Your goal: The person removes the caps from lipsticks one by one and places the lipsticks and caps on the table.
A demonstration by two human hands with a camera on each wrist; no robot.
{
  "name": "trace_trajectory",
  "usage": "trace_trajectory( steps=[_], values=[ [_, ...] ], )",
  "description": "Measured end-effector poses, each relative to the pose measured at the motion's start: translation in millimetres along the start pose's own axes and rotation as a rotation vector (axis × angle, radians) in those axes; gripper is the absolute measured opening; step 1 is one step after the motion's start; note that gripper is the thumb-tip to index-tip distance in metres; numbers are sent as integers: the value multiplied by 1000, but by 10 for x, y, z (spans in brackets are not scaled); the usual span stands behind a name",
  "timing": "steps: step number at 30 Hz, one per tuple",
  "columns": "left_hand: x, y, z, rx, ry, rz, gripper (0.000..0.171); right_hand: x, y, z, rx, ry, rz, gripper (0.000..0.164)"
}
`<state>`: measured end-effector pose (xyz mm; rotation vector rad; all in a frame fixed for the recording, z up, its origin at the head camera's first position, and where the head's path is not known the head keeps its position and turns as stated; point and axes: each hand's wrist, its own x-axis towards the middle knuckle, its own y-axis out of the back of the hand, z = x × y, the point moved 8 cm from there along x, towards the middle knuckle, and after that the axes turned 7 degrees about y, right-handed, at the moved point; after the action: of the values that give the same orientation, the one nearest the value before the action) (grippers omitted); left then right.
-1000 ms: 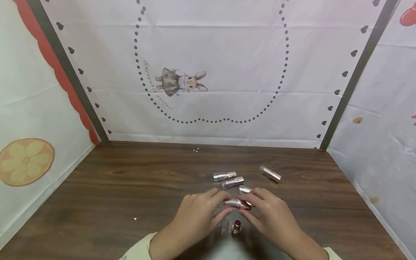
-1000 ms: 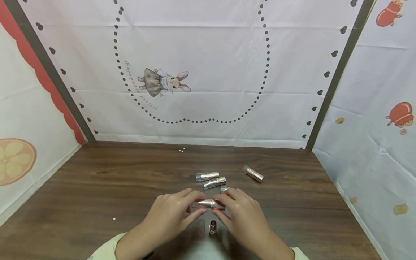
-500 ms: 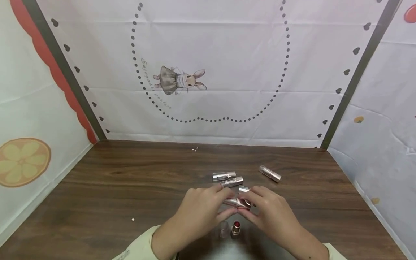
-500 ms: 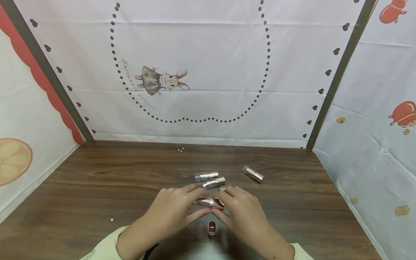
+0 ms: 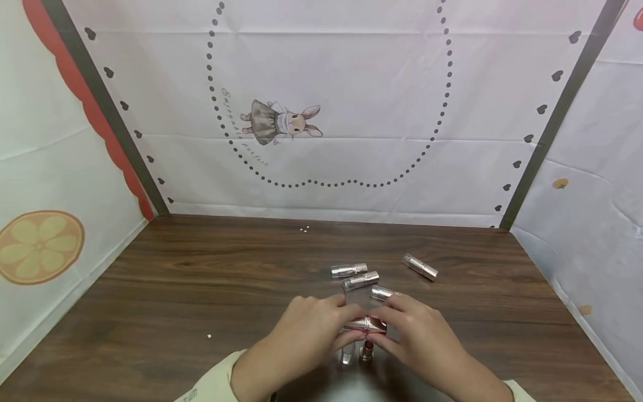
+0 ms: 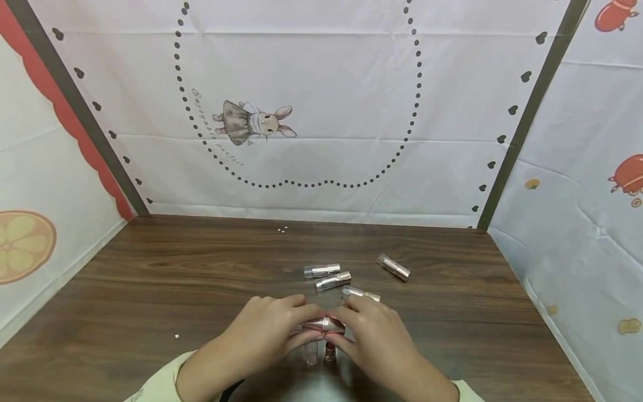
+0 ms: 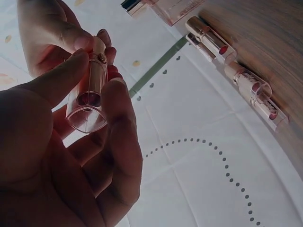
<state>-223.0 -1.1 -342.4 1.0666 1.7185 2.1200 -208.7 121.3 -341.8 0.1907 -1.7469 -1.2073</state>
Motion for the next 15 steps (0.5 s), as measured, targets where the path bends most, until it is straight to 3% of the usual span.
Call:
trace_trajectory(
  steps=[15],
  values=[
    [21, -26, -15, -20, 0, -13, 27, 11, 2, 21, 16, 1, 13, 26]
  ],
)
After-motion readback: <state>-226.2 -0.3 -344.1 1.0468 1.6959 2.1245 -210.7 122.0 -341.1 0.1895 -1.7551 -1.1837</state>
